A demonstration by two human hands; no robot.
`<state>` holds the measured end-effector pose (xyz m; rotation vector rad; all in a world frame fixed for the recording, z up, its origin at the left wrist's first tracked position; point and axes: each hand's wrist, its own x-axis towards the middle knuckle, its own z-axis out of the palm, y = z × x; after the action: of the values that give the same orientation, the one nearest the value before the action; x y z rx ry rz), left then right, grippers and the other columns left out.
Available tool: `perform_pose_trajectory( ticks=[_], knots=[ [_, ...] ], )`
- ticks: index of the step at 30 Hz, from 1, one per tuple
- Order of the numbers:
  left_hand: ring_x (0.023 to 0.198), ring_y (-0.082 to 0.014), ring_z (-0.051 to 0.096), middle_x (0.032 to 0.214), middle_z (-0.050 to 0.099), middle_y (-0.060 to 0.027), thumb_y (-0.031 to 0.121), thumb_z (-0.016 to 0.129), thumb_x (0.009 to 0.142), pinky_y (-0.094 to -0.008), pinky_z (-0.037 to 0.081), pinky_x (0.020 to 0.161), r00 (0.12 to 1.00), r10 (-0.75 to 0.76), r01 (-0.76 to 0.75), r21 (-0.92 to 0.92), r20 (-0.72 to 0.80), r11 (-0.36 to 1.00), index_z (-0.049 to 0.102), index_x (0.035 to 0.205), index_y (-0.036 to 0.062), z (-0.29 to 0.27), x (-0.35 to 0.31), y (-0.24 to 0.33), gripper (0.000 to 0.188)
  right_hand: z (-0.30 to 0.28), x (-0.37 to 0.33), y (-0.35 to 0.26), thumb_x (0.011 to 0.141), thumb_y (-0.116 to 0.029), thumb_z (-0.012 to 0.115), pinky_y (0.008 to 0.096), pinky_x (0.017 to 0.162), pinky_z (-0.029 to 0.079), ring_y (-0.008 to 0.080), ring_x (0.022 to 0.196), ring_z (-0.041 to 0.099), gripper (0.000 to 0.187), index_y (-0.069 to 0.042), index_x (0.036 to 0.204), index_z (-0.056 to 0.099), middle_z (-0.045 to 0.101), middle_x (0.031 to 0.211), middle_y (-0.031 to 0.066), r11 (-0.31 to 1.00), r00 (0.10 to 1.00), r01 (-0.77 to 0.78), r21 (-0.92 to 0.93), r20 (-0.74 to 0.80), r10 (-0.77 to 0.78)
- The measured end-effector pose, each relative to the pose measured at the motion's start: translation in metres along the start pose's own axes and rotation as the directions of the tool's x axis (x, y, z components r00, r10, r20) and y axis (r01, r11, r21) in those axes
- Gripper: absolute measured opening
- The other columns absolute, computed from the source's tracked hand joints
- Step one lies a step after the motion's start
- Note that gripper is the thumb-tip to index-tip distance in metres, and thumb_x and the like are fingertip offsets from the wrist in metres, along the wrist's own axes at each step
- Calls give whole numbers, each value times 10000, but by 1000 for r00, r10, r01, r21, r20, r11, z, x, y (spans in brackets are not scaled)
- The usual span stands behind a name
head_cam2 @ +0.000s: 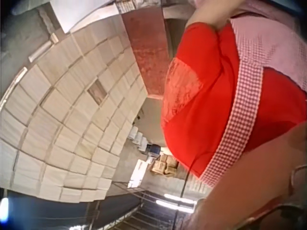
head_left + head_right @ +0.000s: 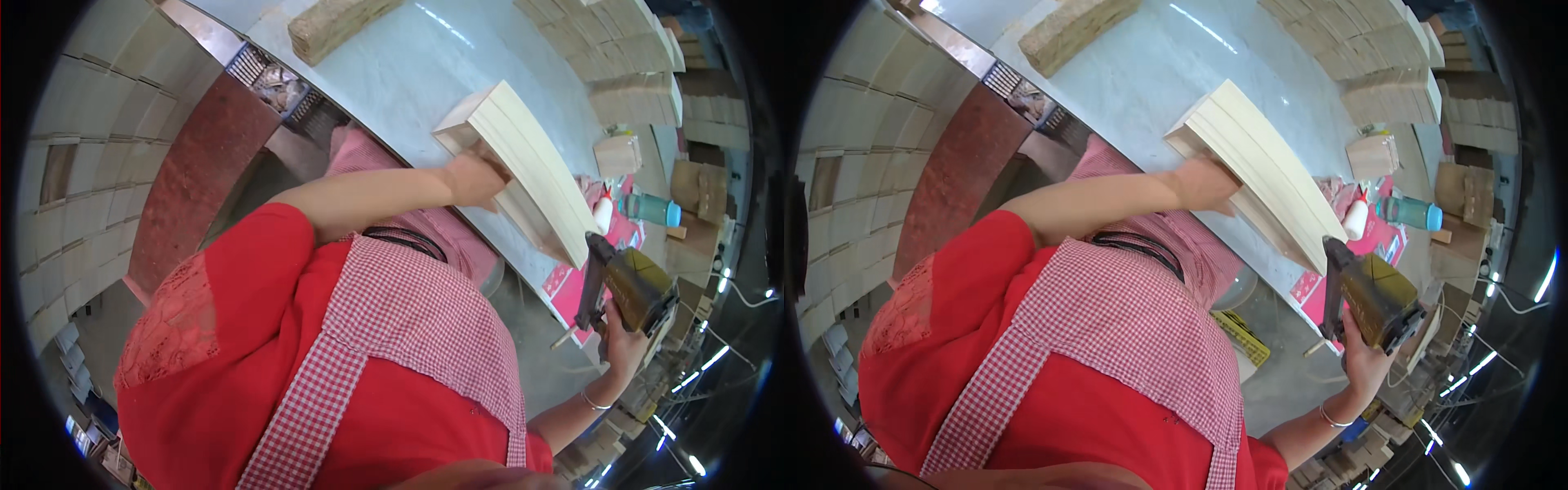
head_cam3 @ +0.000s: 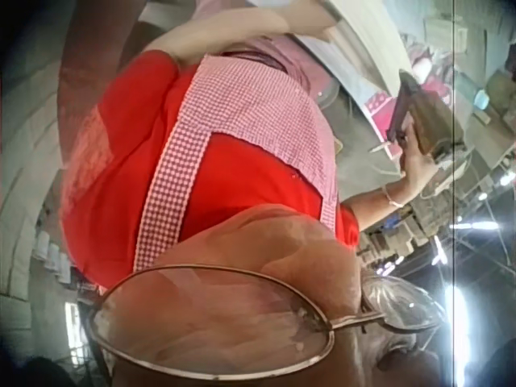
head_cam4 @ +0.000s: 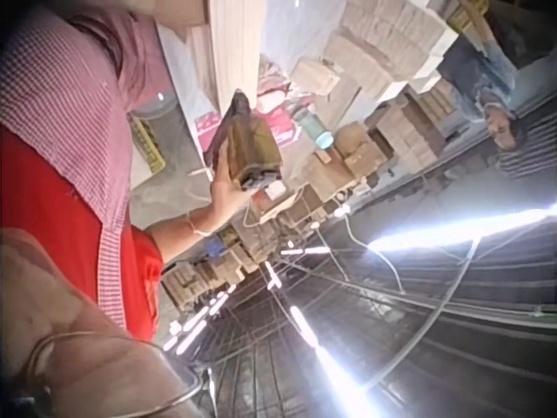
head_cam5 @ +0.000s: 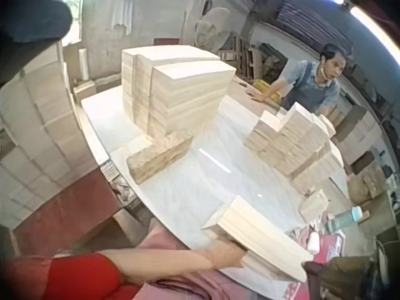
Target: Assembling and securing wooden boxes using glue and a pneumatic nail gun.
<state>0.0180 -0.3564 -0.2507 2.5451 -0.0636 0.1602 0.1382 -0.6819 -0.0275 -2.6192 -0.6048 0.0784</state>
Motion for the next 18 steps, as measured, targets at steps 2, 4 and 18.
perform_pose_trajectory(
  ticks=[2, 4, 18],
  knots=[
    [1161, -343, 559, 1237, 592, -185, 365, 733, 823, -444, 425, 1003, 993, 82, -88, -80, -84, 993, 567, 1271, 48, -2, -10, 12, 573, -3, 3, -18, 815, -104, 793, 236, 489, 422, 63, 537, 515, 391, -6, 1160, 638, 667, 880, 26, 1000, 1000, 3, -31, 22, -3],
    [976, -266, 621, 1042, 641, -122, 296, 756, 806, -398, 477, 849, 978, 155, -199, -399, -140, 895, 597, 1217, 55, -16, -45, 5, 502, 1, 9, -37, 812, -127, 803, 236, 520, 447, 68, 589, 546, 392, -7, 1151, 648, 674, 904, 38, 999, 998, 17, -41, 67, -14],
    [688, -30, 496, 858, 553, 50, 278, 674, 938, -196, 426, 624, 996, -21, 88, -991, 91, -104, 577, 1291, 53, -89, -12, -126, 430, 32, 57, -140, 795, -77, 812, 318, 857, 524, 181, 974, 649, 495, 27, 1221, 582, 683, 1105, 90, 928, 879, 370, 40, 307, -364]
  ],
)
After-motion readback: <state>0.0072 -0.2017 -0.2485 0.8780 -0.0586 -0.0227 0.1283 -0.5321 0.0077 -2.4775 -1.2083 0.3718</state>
